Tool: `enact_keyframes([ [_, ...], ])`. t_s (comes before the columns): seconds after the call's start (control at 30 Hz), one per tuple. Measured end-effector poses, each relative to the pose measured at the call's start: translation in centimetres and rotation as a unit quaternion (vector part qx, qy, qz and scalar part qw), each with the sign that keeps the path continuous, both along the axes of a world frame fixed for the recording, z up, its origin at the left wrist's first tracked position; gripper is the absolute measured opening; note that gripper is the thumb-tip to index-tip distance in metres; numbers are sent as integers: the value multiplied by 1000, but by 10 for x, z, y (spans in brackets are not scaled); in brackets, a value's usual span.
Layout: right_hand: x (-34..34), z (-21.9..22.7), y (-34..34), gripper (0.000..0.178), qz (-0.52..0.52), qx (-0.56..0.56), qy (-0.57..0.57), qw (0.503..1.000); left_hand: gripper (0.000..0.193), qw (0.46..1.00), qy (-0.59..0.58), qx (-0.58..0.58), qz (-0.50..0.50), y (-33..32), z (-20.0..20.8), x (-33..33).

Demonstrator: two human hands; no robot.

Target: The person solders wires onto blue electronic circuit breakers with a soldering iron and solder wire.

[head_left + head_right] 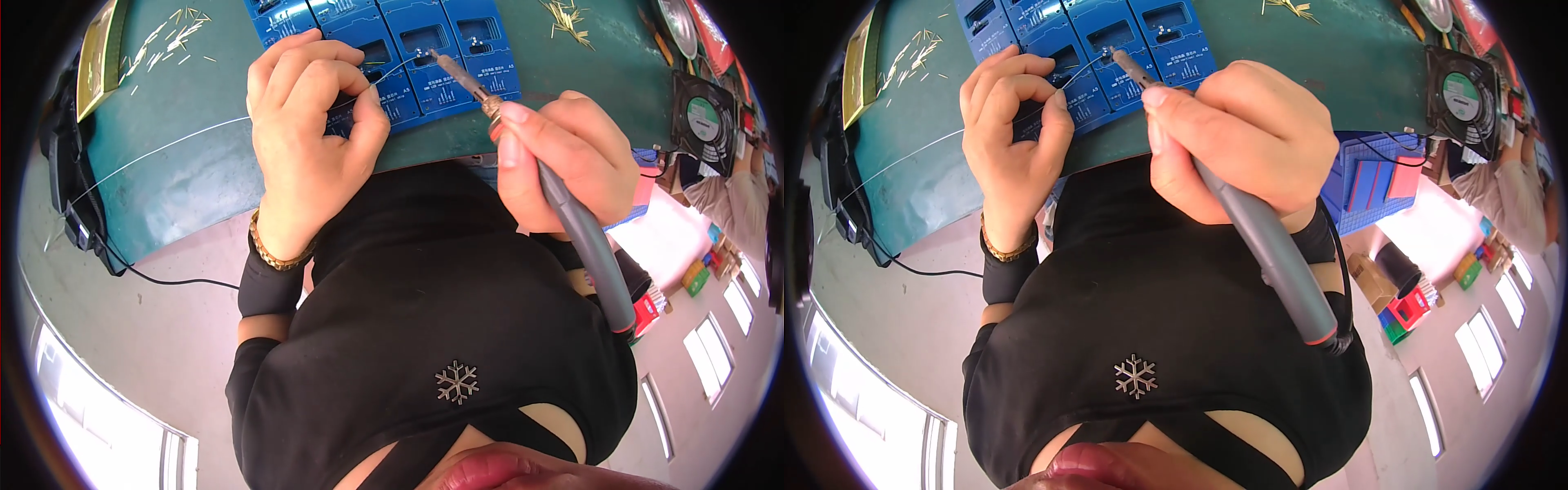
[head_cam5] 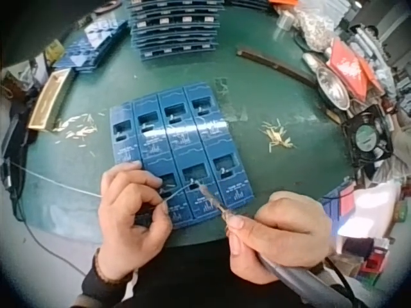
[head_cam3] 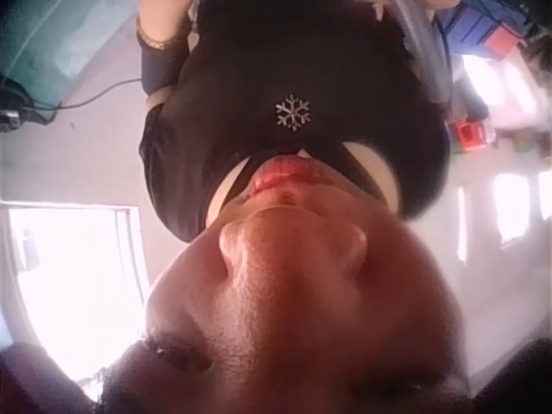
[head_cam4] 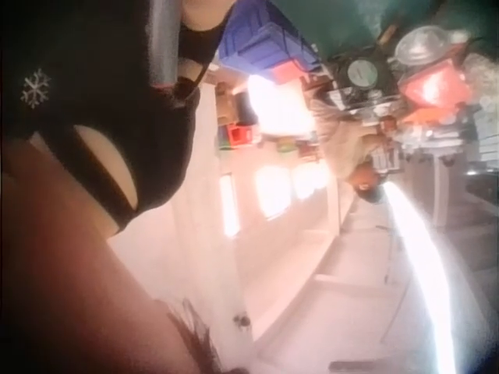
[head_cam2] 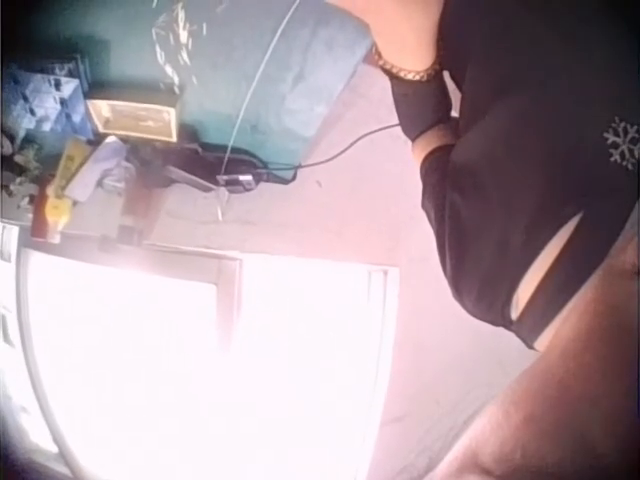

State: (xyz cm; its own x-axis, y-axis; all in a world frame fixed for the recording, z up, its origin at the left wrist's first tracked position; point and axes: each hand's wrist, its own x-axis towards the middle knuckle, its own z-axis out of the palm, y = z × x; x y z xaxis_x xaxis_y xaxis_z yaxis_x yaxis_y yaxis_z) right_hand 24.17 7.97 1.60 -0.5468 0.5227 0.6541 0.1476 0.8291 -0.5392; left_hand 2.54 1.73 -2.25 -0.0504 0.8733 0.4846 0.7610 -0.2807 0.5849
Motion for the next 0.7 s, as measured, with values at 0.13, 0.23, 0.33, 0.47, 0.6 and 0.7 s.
enact_keyframes([
  [0.13, -9, -4, -1, 21, -19, 1, 10, 1000, 18, 1000, 8, 1, 3, 0, 0, 0],
  [0.23, -10, -6, 1, 21, -6, 14, -2, 1000, 17, 1000, 17, -7, 2, -1, 3, 1],
  [0.33, -10, -3, 2, 20, 14, 22, -15, 1000, 16, 999, 27, -16, 4, -2, 5, 1],
  [0.47, -9, -1, 1, 19, 30, 23, -40, 999, 15, 999, 26, -26, 6, 0, 7, 4],
  [0.6, -6, -2, 1, 20, 17, 24, -31, 999, 13, 999, 18, -43, 23, 0, 9, 4],
  [0.7, 1, 0, -1, 22, -38, 18, -1, 999, 16, 999, -6, -30, 12, 4, 12, 5],
])
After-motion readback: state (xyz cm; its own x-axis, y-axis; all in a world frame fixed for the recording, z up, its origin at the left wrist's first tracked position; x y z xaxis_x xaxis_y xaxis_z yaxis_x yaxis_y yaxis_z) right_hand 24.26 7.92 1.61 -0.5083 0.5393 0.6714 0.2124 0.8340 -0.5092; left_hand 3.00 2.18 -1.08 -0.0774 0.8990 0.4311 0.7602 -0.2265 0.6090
